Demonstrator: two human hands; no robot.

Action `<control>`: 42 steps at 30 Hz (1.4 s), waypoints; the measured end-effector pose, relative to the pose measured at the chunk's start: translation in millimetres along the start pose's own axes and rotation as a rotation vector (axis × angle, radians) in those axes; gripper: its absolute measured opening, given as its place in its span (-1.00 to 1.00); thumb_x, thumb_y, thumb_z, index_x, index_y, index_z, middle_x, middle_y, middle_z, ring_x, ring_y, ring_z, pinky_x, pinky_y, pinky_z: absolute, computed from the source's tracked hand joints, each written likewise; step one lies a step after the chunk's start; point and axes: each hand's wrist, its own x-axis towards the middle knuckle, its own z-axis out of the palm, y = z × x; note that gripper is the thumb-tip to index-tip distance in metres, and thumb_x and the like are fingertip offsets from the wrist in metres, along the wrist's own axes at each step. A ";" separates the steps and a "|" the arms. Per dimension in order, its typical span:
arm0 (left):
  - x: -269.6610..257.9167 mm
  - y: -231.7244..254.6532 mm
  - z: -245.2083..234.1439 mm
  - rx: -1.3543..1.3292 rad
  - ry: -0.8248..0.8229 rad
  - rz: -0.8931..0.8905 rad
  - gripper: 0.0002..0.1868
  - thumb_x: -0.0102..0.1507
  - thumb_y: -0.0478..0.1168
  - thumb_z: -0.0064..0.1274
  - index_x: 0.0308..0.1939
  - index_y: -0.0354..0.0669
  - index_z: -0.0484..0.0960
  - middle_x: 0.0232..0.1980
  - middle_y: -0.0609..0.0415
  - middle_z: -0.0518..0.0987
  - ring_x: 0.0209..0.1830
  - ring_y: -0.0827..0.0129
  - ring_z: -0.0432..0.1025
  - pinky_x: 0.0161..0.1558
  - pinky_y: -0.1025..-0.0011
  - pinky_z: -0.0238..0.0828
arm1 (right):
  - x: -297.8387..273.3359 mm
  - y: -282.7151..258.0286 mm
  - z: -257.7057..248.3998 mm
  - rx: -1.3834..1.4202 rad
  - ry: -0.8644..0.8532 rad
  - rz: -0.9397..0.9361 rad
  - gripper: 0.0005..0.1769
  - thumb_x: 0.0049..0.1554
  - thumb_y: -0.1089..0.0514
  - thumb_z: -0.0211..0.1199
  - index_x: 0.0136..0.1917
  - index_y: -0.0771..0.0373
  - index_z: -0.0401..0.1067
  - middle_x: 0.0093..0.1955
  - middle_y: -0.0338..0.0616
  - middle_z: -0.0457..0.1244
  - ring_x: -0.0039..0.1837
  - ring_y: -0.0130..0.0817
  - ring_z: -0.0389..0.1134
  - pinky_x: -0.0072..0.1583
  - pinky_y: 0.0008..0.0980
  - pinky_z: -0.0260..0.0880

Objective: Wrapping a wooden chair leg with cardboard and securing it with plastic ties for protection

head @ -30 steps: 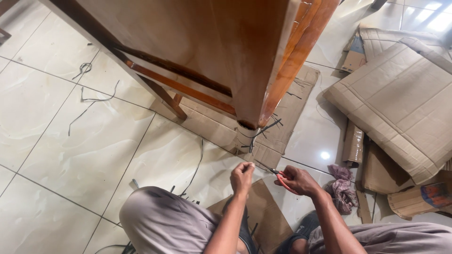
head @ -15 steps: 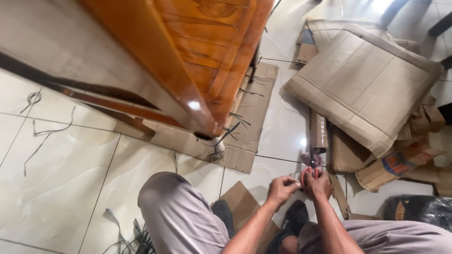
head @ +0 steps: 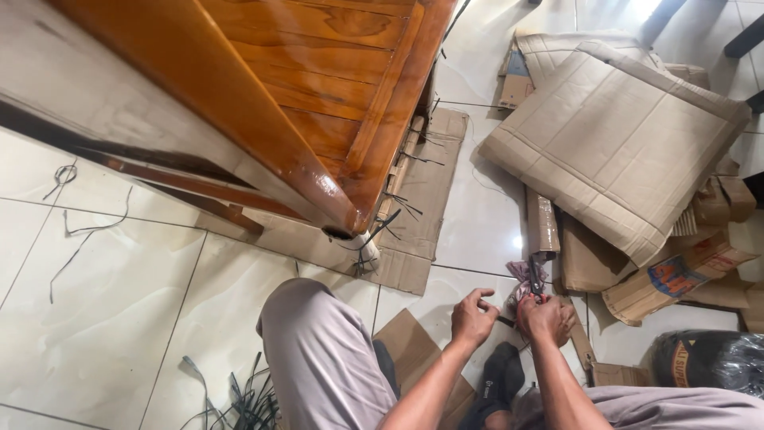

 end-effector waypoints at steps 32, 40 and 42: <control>-39.4 -104.3 -136.1 -0.552 1.000 -0.345 -0.81 0.25 -0.08 0.05 -0.13 0.30 0.74 -0.14 0.23 0.74 -0.14 0.26 0.65 -0.09 0.31 0.57 | -205.0 -160.7 145.8 0.145 -0.683 -0.548 -0.59 0.18 -0.18 0.10 0.12 -0.05 0.62 0.12 0.01 0.44 0.31 0.11 0.37 0.35 0.04 0.33; -71.0 -154.1 -173.1 -0.429 1.000 -0.415 -0.79 0.20 -0.19 0.12 -0.13 0.24 0.72 -0.14 0.24 0.72 -0.07 0.29 0.64 -0.02 0.30 0.57 | -205.6 -136.2 196.4 -0.181 -0.783 -0.832 -0.60 0.11 -0.30 0.20 0.12 -0.19 0.61 0.11 -0.16 0.46 0.33 -0.02 0.39 0.34 0.01 0.37; -81.8 -164.8 -184.9 -0.153 0.948 -0.381 -0.70 0.16 -0.31 0.14 -0.06 0.15 0.70 0.06 0.17 0.62 0.12 0.17 0.56 0.16 0.17 0.53 | -193.3 -119.2 209.1 -0.248 -0.783 -0.889 -0.61 0.12 -0.27 0.24 0.15 -0.18 0.59 0.09 -0.28 0.47 0.28 -0.19 0.44 0.30 -0.06 0.42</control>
